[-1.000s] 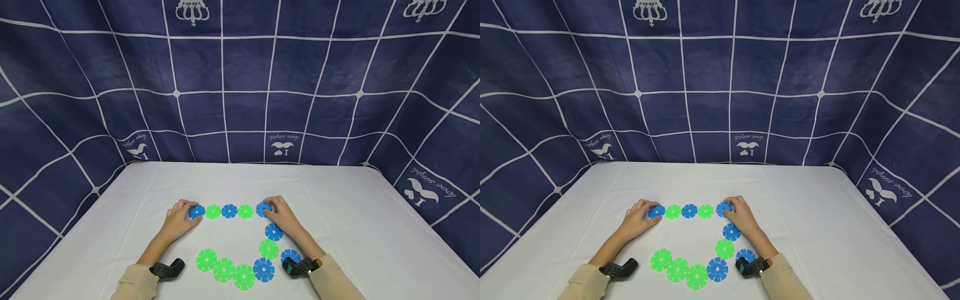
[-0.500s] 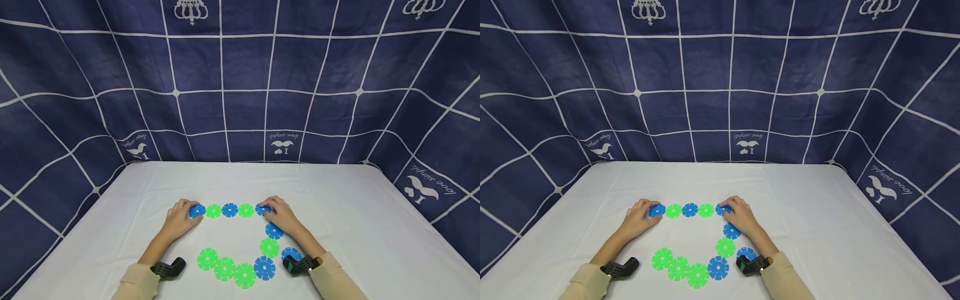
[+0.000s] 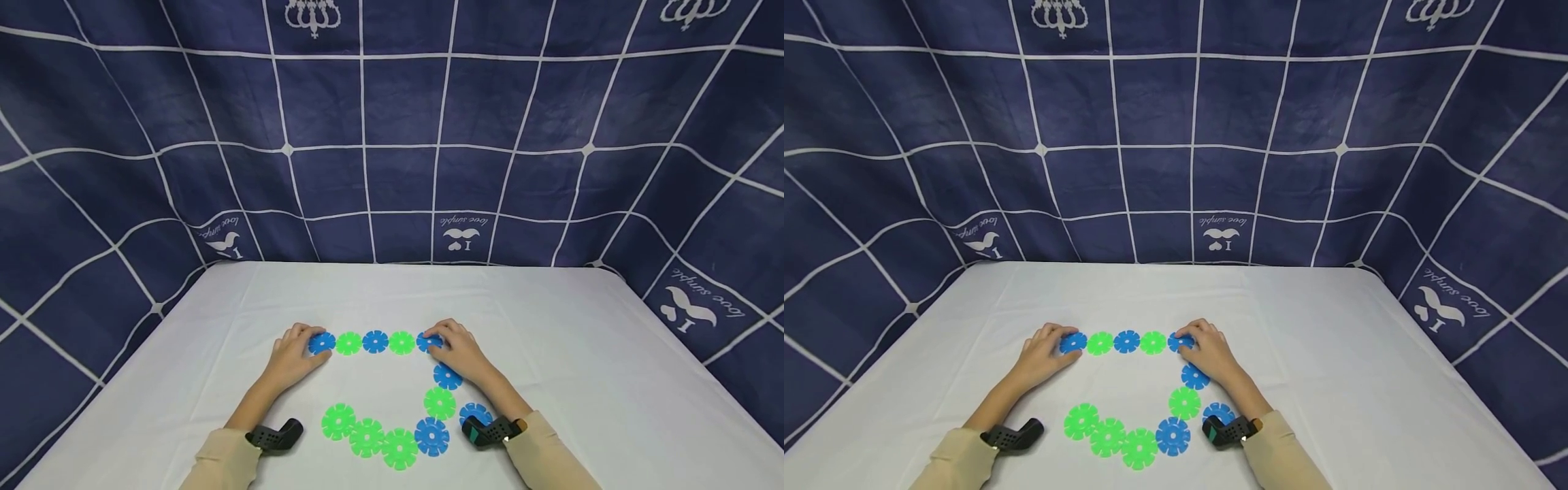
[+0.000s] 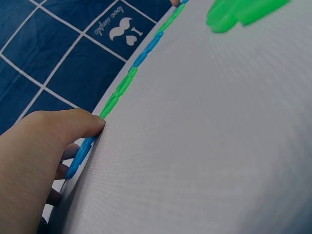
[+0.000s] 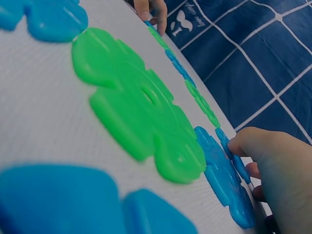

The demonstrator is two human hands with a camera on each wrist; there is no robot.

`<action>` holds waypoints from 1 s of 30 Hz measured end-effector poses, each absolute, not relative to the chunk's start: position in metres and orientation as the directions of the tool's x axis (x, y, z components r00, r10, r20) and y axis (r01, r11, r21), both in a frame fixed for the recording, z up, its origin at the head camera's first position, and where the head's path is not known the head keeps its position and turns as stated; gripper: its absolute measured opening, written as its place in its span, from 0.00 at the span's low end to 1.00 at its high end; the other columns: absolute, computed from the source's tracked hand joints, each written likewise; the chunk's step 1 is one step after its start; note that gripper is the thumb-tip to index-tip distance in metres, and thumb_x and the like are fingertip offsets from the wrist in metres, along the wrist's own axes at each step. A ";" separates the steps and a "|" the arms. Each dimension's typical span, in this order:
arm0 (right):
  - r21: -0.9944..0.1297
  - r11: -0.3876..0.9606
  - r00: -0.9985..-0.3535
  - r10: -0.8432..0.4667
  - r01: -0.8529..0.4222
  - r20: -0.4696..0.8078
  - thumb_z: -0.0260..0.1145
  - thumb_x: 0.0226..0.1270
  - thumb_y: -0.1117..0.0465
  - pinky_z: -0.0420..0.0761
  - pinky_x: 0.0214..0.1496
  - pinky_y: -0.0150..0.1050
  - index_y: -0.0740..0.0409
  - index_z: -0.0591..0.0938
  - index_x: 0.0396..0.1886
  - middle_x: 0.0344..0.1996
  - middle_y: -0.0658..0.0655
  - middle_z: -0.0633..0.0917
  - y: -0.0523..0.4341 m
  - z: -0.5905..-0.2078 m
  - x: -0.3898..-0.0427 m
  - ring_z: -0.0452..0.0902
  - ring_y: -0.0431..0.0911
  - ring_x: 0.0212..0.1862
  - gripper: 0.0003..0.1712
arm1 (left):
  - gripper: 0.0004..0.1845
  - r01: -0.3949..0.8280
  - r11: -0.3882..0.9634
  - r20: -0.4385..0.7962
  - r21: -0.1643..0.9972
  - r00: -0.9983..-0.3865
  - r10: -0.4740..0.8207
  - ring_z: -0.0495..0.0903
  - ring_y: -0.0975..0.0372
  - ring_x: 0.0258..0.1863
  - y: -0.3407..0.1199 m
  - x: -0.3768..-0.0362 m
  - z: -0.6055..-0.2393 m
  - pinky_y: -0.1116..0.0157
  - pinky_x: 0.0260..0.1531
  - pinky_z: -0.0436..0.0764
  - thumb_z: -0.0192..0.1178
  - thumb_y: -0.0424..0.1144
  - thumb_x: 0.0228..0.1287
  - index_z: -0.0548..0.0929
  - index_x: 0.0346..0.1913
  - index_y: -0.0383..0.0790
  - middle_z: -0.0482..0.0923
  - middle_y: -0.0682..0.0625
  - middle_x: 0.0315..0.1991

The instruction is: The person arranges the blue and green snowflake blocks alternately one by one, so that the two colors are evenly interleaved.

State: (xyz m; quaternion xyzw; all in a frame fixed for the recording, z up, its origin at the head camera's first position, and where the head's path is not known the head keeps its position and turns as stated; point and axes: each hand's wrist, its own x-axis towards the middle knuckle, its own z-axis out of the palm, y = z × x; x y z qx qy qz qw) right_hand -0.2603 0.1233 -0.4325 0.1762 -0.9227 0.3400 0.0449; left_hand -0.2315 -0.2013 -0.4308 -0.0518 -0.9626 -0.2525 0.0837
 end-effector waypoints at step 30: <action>-0.587 0.699 -0.911 -0.349 -0.408 0.218 0.62 0.57 0.54 0.61 0.55 0.50 0.43 0.80 0.44 0.49 0.51 0.75 0.127 -0.435 -0.261 0.68 0.48 0.55 0.13 | 0.28 0.144 0.866 0.194 0.480 -0.979 0.055 0.67 0.52 0.51 -0.200 -0.233 -0.433 0.54 0.46 0.60 0.60 0.50 0.53 0.74 0.56 0.42 0.69 0.43 0.51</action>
